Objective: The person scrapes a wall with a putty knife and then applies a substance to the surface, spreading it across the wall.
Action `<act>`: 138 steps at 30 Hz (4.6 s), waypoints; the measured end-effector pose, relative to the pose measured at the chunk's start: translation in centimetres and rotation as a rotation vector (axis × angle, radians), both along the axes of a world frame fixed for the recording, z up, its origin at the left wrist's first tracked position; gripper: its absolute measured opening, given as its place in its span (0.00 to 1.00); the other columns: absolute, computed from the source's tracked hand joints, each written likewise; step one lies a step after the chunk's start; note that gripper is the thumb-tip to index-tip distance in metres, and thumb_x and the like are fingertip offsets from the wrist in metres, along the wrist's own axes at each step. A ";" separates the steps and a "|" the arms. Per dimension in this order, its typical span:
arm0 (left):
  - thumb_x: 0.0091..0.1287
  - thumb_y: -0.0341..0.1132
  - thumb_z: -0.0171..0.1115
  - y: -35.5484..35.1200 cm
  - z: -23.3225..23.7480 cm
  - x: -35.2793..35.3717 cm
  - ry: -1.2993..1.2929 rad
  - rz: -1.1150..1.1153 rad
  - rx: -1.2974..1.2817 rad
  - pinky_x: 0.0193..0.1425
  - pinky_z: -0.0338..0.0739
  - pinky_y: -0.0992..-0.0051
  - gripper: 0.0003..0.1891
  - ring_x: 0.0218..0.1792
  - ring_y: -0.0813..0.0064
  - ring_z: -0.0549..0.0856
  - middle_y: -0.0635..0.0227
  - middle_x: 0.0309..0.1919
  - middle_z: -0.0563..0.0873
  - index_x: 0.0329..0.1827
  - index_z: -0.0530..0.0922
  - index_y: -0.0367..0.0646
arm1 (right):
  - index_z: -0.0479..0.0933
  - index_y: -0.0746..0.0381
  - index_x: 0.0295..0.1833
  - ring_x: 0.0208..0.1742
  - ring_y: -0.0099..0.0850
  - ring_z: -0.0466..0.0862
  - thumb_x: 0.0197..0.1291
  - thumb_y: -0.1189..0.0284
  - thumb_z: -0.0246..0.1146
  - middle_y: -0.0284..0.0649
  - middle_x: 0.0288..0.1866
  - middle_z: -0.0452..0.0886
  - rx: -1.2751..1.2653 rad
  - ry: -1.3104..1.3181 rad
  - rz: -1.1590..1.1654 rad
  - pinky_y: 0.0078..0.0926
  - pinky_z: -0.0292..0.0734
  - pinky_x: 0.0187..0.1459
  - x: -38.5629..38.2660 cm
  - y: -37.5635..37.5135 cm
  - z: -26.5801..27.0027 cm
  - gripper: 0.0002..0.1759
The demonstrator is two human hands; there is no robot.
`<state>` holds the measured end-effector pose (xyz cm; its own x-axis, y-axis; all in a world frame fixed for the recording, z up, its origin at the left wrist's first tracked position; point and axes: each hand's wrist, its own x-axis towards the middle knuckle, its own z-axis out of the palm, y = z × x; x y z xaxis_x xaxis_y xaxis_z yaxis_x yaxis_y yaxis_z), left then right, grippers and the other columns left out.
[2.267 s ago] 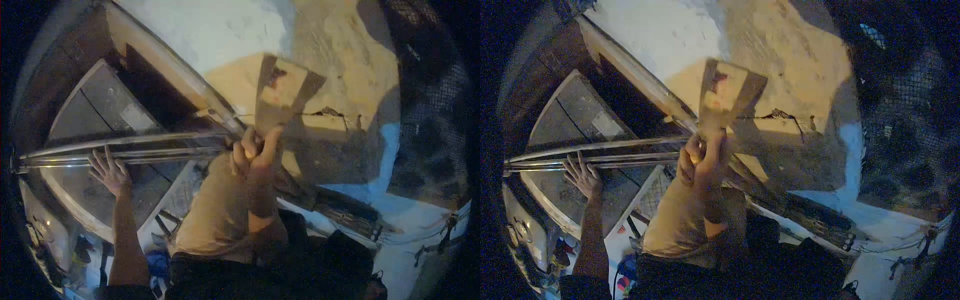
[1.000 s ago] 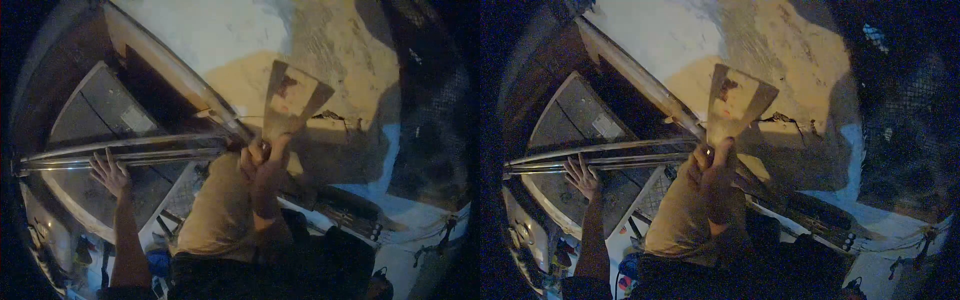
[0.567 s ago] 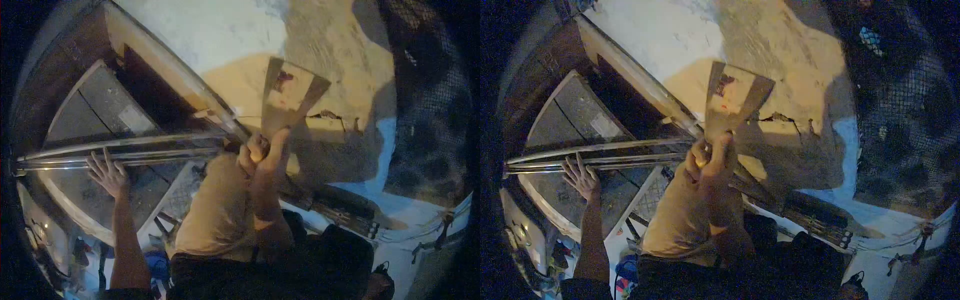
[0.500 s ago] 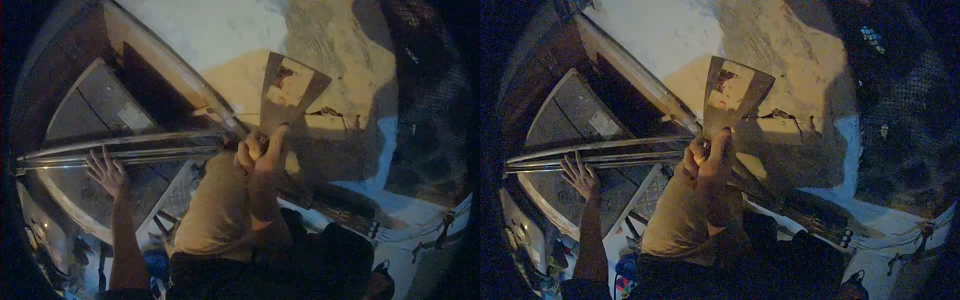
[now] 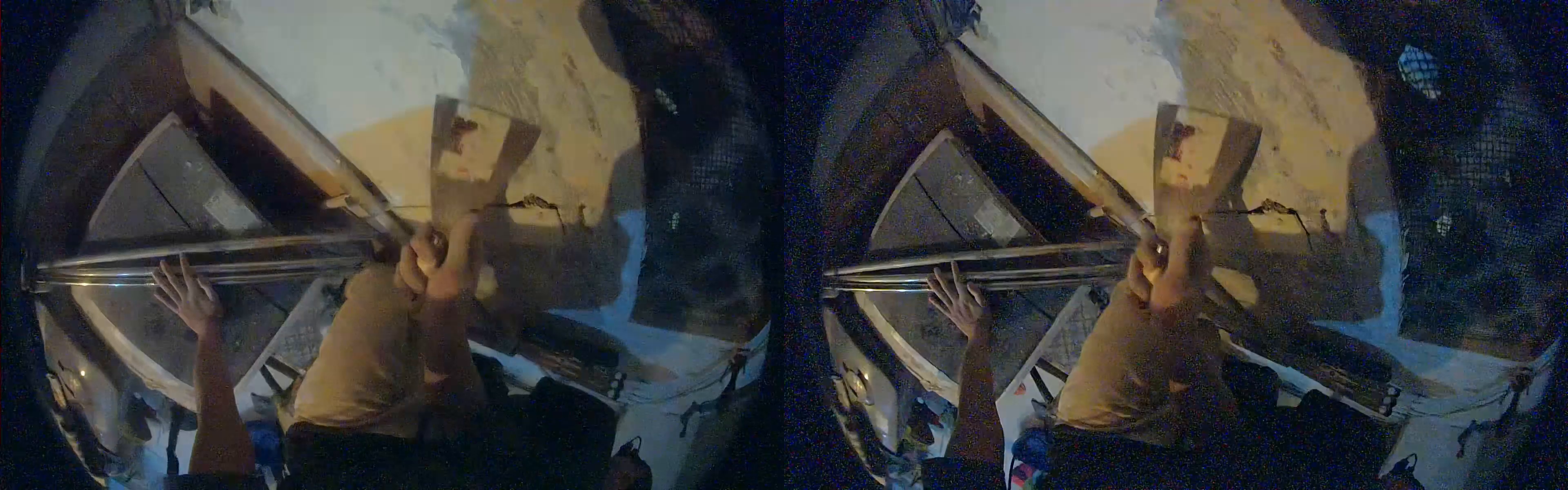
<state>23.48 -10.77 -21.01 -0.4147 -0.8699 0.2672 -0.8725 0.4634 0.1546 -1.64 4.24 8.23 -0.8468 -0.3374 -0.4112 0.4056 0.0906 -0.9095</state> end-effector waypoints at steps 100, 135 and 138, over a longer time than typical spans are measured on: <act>0.75 0.51 0.31 -0.3 -0.6 0.1 -0.029 0.030 -0.049 0.77 0.38 0.43 0.27 0.78 0.53 0.47 0.62 0.78 0.53 0.77 0.58 0.63 | 0.39 0.48 0.75 0.22 0.22 0.72 0.68 0.73 0.57 0.37 0.33 0.74 0.355 0.544 -0.010 0.18 0.66 0.16 -0.8 -4.5 5.4 0.40; 0.75 0.52 0.29 -0.2 -1.0 0.2 -0.019 0.013 -0.033 0.77 0.38 0.43 0.27 0.78 0.51 0.47 0.64 0.78 0.51 0.77 0.57 0.65 | 0.43 0.56 0.75 0.26 0.23 0.72 0.68 0.81 0.53 0.40 0.37 0.73 0.355 0.575 0.039 0.21 0.70 0.25 -1.5 -4.6 4.8 0.36; 0.76 0.53 0.28 -0.4 -0.4 0.1 -0.012 0.005 -0.035 0.77 0.39 0.43 0.27 0.78 0.53 0.47 0.65 0.78 0.51 0.77 0.57 0.67 | 0.44 0.55 0.75 0.26 0.23 0.71 0.68 0.81 0.54 0.39 0.39 0.73 0.360 0.589 0.045 0.20 0.71 0.26 -1.6 -4.0 3.9 0.36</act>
